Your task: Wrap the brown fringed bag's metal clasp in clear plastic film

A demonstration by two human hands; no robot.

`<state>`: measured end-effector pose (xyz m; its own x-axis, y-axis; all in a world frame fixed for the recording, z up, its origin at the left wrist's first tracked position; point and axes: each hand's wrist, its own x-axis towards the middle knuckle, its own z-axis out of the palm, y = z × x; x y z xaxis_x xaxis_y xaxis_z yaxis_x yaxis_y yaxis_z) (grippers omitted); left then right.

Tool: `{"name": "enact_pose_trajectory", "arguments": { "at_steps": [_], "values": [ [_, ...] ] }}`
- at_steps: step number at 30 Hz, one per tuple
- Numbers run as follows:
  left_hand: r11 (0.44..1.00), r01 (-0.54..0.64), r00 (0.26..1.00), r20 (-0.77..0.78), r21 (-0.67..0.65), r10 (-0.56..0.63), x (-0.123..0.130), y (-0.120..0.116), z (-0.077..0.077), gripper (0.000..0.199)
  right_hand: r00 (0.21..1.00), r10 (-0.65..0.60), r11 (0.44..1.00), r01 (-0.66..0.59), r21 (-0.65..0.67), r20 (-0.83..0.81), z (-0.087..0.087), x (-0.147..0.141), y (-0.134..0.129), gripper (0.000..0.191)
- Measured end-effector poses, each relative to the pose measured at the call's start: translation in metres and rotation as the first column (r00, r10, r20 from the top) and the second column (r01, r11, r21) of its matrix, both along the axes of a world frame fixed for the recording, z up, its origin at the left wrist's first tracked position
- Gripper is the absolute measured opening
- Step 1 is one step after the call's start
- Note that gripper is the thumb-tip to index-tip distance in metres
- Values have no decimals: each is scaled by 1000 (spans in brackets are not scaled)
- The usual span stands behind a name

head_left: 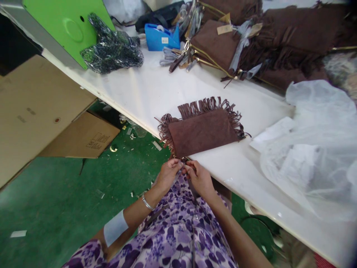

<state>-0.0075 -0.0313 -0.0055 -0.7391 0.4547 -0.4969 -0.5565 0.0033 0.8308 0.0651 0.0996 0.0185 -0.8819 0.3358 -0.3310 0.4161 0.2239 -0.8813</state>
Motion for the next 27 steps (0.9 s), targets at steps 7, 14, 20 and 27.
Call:
{"name": "enact_pose_trajectory", "arguments": {
  "at_steps": [7,14,20,27],
  "values": [
    [1000,5,998,-62,9,-4,-2,7,-7,31,996,-84,996,84,28,8,-4,-3,-6,21],
    [996,10,998,54,93,-15,-5,4,1,35,1000,26,978,-24,206,-7,0,-8,-6,19],
    [999,-1,995,98,42,-3,-9,1,3,42,994,100,895,-72,440,-40,-1,-7,-1,17],
    [993,6,991,129,119,-21,1,-4,1,39,980,198,830,-147,538,-38,8,-11,5,15]
  ]
}}
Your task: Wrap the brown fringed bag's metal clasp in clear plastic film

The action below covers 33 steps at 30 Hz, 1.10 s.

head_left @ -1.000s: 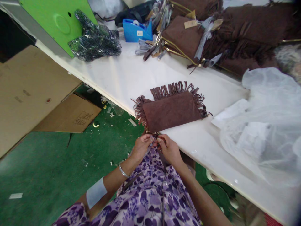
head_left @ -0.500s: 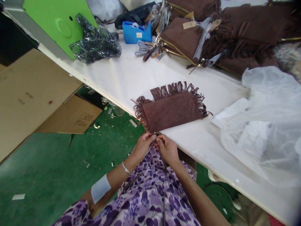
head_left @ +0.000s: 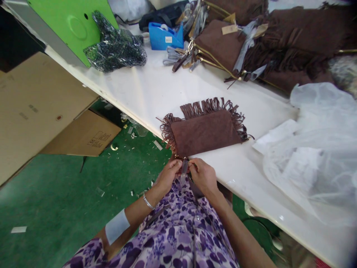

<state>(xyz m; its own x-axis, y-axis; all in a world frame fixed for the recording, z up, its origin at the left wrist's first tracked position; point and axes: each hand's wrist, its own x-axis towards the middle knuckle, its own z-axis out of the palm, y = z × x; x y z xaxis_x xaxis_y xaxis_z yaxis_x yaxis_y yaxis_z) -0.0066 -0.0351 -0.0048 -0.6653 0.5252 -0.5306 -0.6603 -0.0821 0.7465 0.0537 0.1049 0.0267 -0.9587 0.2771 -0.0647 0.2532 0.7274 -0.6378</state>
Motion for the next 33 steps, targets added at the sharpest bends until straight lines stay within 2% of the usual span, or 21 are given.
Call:
{"name": "enact_pose_trajectory", "arguments": {
  "at_steps": [5,13,17,20,22,24,26,28,33],
  "values": [
    [1000,10,1000,-7,-6,-10,6,-2,-6,36,999,33,999,-34,26,24,3,-4,4,15],
    [997,20,999,30,72,-22,4,2,-5,36,997,63,995,-66,71,39,6,-16,8,15],
    [993,6,999,36,116,-10,1,8,-5,36,998,58,997,-59,46,34,3,-18,5,16],
    [997,19,1000,9,78,-20,-1,7,-4,34,999,5,999,-3,51,-37,9,-22,11,22],
    [998,48,999,-9,44,-48,-2,2,-4,35,990,-7,992,25,122,-144,15,-28,20,27],
    [997,77,997,-13,-2,-77,-3,-6,-3,37,976,91,970,-41,240,-200,19,-38,30,33],
    [994,94,995,-8,-48,-94,-5,-15,-2,38,955,254,920,-190,343,-152,19,-48,36,39],
    [990,112,994,0,-85,-112,-8,-25,0,39,934,346,875,-288,390,-85,14,-54,37,40],
    [978,153,988,-5,-139,-156,-13,-36,0,43,943,325,882,-275,383,-71,3,-53,28,39]
  ]
}}
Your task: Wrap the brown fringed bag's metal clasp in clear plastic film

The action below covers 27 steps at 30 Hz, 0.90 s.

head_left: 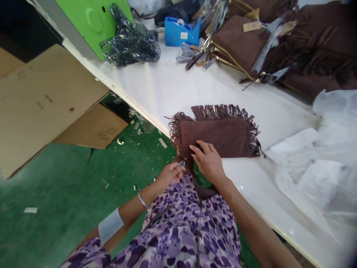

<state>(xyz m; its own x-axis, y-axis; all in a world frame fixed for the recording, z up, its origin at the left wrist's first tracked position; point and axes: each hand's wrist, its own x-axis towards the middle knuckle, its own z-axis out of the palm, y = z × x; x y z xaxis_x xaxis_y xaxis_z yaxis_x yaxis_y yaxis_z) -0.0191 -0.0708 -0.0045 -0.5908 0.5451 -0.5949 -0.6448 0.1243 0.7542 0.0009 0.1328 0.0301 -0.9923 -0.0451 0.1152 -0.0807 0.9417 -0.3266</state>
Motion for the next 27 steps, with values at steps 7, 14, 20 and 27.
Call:
{"name": "enact_pose_trajectory", "arguments": {
  "at_steps": [7,14,20,27],
  "values": [
    [999,13,1000,-29,29,-12,0,9,-1,49,998,-51,997,49,-58,-33,-2,5,-4,39],
    [996,-44,999,25,79,42,-4,20,-14,48,998,-63,997,62,-51,-22,-3,5,-6,40],
    [982,-114,993,60,149,107,-3,29,-12,43,995,-75,993,68,-93,-65,0,16,-9,38],
    [984,-69,997,47,164,63,-5,18,-3,39,970,-228,890,242,-386,83,-19,56,-43,26]
  ]
}}
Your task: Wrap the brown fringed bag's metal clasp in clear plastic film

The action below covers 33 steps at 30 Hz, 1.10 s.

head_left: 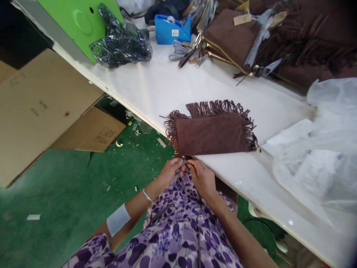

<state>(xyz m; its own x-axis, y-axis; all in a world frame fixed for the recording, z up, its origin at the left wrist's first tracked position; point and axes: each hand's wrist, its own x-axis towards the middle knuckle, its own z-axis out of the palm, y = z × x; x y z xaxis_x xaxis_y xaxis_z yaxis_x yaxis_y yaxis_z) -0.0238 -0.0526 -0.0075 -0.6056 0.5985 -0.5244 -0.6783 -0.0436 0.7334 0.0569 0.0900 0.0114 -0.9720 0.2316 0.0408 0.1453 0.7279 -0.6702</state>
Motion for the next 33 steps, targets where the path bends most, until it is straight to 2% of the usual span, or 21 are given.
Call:
{"name": "enact_pose_trajectory", "arguments": {
  "at_steps": [5,11,14,18,21,23,27,29,33],
  "values": [
    [999,46,998,30,4,-46,-5,-5,2,40,999,-36,997,36,-66,8,-13,-4,-7,27],
    [997,79,992,-96,-12,-80,-6,-1,9,37,998,-55,989,60,-136,37,-10,-10,-7,22],
    [995,86,993,-79,-39,-89,-5,-1,10,38,997,-51,996,55,-77,52,-6,-12,-7,20],
    [995,91,993,-74,-51,-94,-6,-2,7,37,998,-57,996,54,71,38,-1,-18,-6,23],
    [996,87,995,-54,-33,-89,-7,-4,5,37,998,-31,995,26,95,48,-2,-20,-6,23],
    [997,70,997,-31,-21,-71,-7,-5,5,37,998,-25,998,22,58,58,-4,-18,-6,23],
    [998,63,998,-2,-8,-63,-6,-6,0,38,994,-95,991,100,-92,57,-11,-12,-6,25],
    [998,62,998,9,6,-62,-6,-5,-4,39,995,-82,984,90,-152,58,-12,-10,-6,27],
    [998,56,998,9,17,-57,-6,-1,-7,41,994,-78,983,89,-160,77,-12,-12,-6,23]
  ]
}}
